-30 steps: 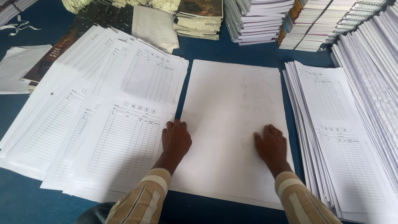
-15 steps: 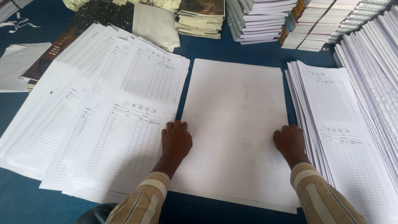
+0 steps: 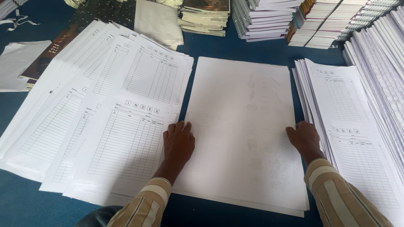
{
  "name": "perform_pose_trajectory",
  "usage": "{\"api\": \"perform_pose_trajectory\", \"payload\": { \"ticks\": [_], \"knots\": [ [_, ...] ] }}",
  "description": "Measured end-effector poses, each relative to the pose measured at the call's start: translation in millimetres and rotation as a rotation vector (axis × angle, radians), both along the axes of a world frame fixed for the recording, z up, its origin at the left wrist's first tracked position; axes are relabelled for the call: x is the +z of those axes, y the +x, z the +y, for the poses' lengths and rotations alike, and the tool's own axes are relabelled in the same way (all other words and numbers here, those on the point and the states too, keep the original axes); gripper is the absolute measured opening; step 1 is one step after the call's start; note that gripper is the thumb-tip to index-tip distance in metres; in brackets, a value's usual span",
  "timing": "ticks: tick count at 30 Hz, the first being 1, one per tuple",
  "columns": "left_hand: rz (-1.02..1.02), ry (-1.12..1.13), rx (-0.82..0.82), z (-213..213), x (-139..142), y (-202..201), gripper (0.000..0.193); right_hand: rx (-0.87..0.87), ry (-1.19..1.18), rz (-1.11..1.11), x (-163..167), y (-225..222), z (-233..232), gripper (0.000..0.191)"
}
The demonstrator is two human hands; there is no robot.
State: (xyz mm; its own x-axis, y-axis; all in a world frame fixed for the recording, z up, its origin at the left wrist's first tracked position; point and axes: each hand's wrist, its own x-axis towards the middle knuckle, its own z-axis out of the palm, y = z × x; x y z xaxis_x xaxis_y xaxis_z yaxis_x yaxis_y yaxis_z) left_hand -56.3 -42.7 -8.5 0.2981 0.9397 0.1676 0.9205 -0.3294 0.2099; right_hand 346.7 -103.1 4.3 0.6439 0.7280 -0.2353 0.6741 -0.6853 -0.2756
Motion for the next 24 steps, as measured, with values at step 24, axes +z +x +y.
{"api": "perform_pose_trajectory", "payload": {
  "ticks": [24],
  "knots": [
    [-0.121, -0.055, -0.004, -3, 6, -2, 0.057, -0.057, 0.029, -0.036, 36, -2, -6, 0.027]
  ]
}}
